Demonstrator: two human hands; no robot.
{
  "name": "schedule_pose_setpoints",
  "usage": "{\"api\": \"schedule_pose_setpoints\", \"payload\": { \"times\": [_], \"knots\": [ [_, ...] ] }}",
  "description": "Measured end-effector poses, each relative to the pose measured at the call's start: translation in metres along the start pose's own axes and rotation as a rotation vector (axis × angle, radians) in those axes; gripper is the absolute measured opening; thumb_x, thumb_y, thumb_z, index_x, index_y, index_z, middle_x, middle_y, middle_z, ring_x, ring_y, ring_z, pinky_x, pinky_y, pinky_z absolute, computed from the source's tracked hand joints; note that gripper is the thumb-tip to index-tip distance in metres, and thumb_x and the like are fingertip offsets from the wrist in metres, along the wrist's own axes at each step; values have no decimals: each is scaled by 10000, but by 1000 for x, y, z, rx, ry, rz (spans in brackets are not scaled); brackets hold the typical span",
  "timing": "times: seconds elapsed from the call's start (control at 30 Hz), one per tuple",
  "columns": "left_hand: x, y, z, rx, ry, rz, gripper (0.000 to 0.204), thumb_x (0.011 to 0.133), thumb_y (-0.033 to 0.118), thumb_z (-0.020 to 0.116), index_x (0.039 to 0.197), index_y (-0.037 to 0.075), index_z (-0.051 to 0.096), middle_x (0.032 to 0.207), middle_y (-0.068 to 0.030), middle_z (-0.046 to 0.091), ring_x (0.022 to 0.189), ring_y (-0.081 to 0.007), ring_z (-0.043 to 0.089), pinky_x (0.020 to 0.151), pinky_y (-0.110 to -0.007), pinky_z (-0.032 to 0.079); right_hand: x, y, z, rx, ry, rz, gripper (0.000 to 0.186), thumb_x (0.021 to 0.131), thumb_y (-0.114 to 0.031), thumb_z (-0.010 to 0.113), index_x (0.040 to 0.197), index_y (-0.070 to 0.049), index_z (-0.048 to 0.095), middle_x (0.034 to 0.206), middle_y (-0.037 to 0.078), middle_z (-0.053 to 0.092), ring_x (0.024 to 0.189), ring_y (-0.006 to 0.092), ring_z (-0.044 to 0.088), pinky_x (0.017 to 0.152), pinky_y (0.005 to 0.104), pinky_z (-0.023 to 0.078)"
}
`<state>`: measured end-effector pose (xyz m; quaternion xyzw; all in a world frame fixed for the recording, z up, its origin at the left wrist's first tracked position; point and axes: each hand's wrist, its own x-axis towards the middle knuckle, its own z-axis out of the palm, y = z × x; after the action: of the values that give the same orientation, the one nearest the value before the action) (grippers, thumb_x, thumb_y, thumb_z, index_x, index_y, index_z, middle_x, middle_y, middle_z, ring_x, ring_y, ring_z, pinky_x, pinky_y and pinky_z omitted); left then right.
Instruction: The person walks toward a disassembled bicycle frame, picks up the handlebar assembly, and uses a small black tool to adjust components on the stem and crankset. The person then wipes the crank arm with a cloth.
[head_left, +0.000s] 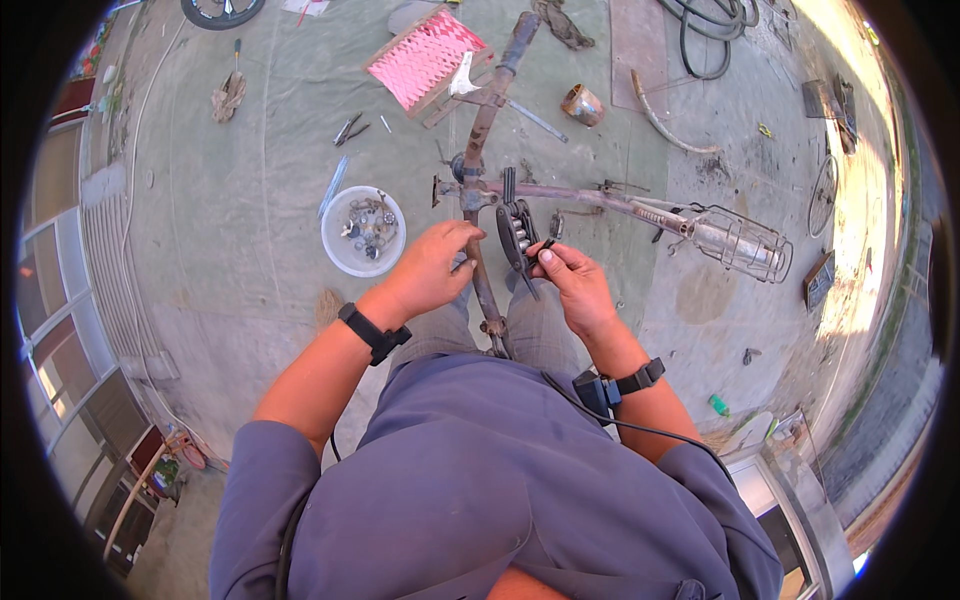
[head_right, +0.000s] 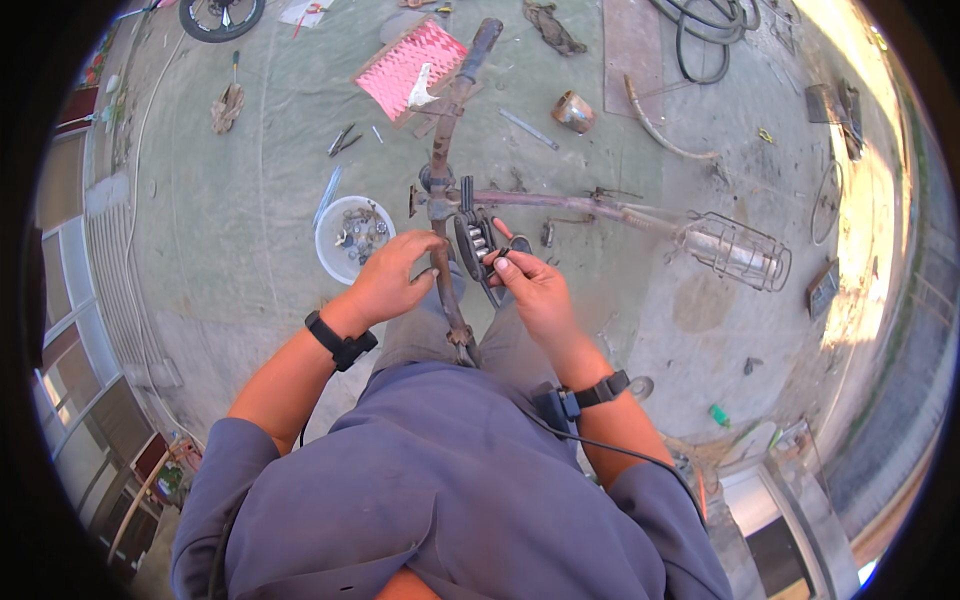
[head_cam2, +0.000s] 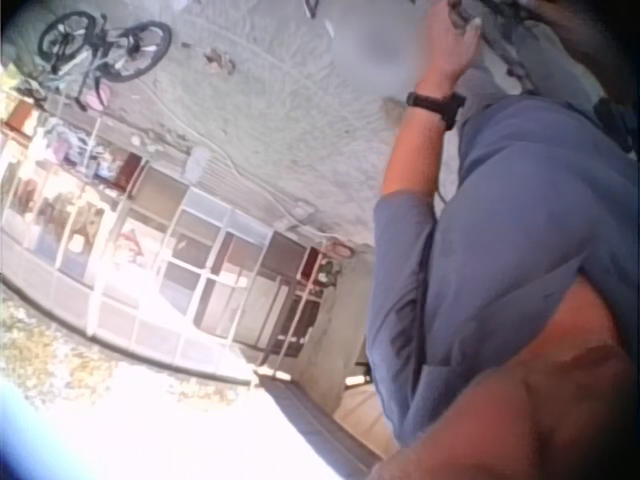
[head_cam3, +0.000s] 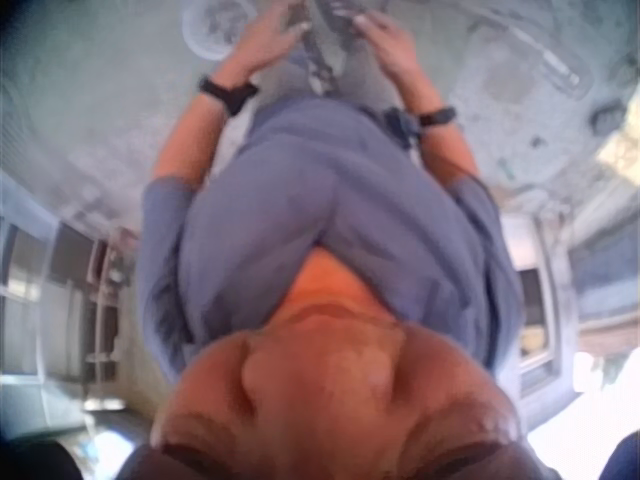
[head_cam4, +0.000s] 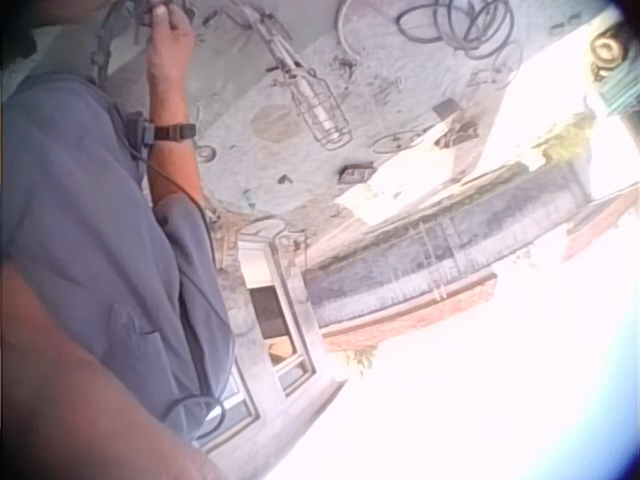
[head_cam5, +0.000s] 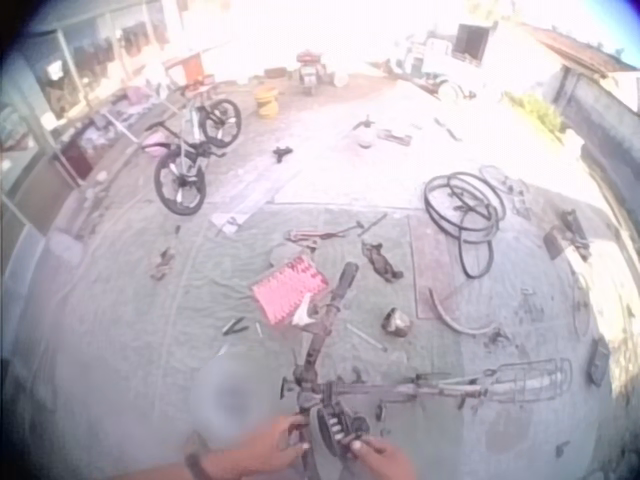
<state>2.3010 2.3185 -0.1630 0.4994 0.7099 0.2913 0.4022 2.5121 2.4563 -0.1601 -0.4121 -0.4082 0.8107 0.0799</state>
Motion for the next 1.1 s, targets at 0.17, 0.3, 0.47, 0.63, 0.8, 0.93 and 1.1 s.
{"api": "schedule_pose_setpoints", "payload": {
  "times": [0.17, 0.3, 0.47, 0.63, 0.8, 0.93, 1.1],
  "knots": [
    [-2, 21, -3, -1016, 89, -356, 639, 922, 284, 722, 1426, 42, 412, 1277, -123, 591, 1212, -267, 584, 1013, -416, 493, -4, -18, 16, -58, -143, 6, 230, 1004, -193, 611, 1103, -10, 708, 952, 18, 683, 865, 111, 604, 845, 266, 480],
    [-11, 31, -14, -1374, -20, -460, 742, 899, 327, 754, 1462, 46, 362, 1283, -115, 582, 1170, -241, 614, 1003, -426, 503, -7, -29, 28, -61, -280, 80, 237, 1007, -199, 608, 1106, -9, 710, 920, 18, 672, 863, 110, 604, 832, 264, 482],
    [-22, 34, -23, -1424, -86, -465, 684, 891, 302, 764, 1404, 36, 398, 1217, -121, 620, 1112, -231, 645, 959, -401, 536, -9, -29, 38, -48, -358, 162, 255, 1010, -223, 613, 1096, -6, 715, 848, -7, 659, 786, 81, 602, 738, 255, 496],
    [-37, 34, -25, -1452, -81, -504, 642, 886, 280, 773, 1365, 32, 426, 1165, -122, 644, 1062, -218, 666, 918, -366, 559, -7, -21, 38, -127, -378, 93, 239, 1003, -217, 628, 1073, -6, 716, 836, -1, 641, 764, 80, 586, 683, 247, 489],
    [-46, 33, -22, -1448, -53, -525, 616, 888, 280, 771, 1344, 35, 436, 1142, -113, 650, 1048, -211, 671, 914, -356, 560, -8, -21, 40, -56, -366, 153, 257, 1009, -264, 616, 1070, -26, 695, 858, 6, 665, 780, 77, 613, 661, 242, 496],
    [-50, 34, -22, -1443, -27, -507, 600, 888, 281, 772, 1331, 43, 445, 1127, -109, 655, 1044, -210, 669, 909, -355, 555, -9, -25, 43, -35, -373, 194, 268, 1014, -289, 603, 1066, -37, 681, 874, 10, 682, 784, 84, 639, 636, 232, 502],
    [-52, 36, -24, -1422, 11, -493, 578, 885, 248, 773, 1327, 61, 450, 1130, -103, 657, 1046, -208, 661, 908, -353, 544, -4, -20, 45, -17, -365, 186, 263, 1011, -281, 607, 1064, -33, 675, 869, 18, 679, 774, 90, 641, 635, 230, 506]
  ]
}}
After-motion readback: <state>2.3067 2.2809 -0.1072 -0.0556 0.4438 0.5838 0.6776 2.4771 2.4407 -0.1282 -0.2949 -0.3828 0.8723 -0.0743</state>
